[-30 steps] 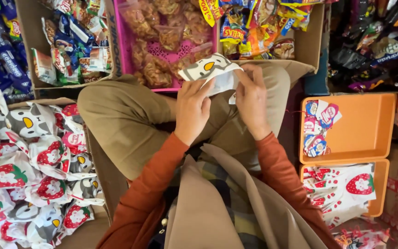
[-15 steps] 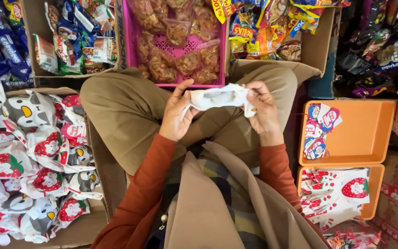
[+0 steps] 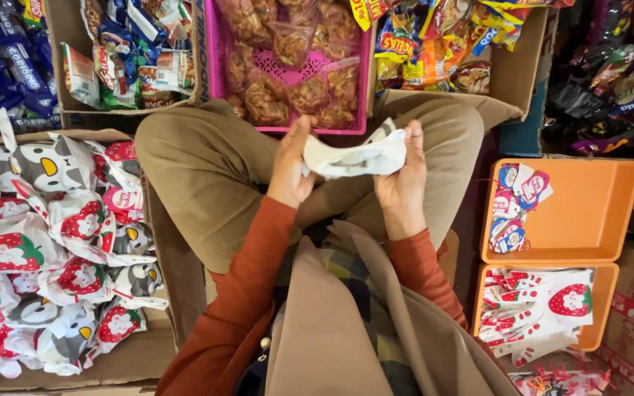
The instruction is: The person is packing various small snack items into decorative gift bags while sitting on the floor.
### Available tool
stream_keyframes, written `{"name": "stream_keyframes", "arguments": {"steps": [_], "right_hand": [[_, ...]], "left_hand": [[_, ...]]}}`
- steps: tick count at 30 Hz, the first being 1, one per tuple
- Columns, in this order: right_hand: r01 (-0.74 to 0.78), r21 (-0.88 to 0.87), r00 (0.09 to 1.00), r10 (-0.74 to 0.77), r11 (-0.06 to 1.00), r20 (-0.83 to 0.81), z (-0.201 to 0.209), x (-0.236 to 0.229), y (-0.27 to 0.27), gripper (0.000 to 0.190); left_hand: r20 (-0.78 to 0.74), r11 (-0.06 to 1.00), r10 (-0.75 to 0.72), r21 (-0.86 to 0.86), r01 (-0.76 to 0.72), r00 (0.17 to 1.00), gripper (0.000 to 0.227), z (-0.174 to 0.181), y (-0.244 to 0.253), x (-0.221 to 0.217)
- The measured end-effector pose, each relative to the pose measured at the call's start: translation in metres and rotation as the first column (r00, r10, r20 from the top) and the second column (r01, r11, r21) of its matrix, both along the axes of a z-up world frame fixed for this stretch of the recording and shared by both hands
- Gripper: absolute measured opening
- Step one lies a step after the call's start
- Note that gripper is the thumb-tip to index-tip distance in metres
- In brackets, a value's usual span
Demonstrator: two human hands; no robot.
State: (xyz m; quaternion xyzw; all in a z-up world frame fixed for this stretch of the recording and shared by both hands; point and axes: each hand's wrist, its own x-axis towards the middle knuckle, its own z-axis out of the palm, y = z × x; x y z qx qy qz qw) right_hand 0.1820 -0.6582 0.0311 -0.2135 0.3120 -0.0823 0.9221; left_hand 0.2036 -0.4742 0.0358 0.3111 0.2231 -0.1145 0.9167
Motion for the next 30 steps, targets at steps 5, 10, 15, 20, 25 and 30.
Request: {"name": "stream_keyframes", "arguments": {"steps": [5, 10, 15, 20, 25, 30], "right_hand": [[0.081, -0.329, 0.994, -0.052, 0.941, 0.096, 0.014, 0.011, -0.019, 0.012], [0.151, -0.450, 0.980, -0.073, 0.880, 0.186, 0.025, 0.015, 0.004, 0.010], [0.060, -0.452, 0.985, 0.022, 0.890, 0.174, 0.037, 0.007, 0.037, 0.009], [-0.084, -0.618, 0.990, 0.136, 0.781, 0.037, -0.007, 0.011, 0.011, 0.013], [-0.234, -0.963, 0.923, 0.343, 0.134, -0.176, 0.032, 0.017, 0.013, 0.023], [0.124, -0.856, 0.895, 0.429, -0.502, -0.121, 0.089, 0.024, 0.022, 0.009]], "left_hand": [[0.086, 0.775, 0.078, 0.621, -0.115, 0.993, 0.017, 0.005, 0.035, 0.012], [0.407, 0.470, -0.242, 0.844, -0.261, 0.881, 0.011, 0.079, 0.008, -0.010], [0.307, -0.074, -0.581, 0.902, -0.425, 0.754, 0.006, 0.063, -0.015, -0.018], [-0.039, -0.243, -0.592, 0.961, -0.132, 0.805, 0.026, 0.071, 0.011, -0.018], [-0.145, -0.387, -0.628, 0.911, -0.144, 0.765, 0.028, 0.046, 0.032, -0.016], [-0.173, -0.424, -0.631, 0.894, -0.149, 0.756, 0.033, 0.049, 0.036, -0.013]]}}
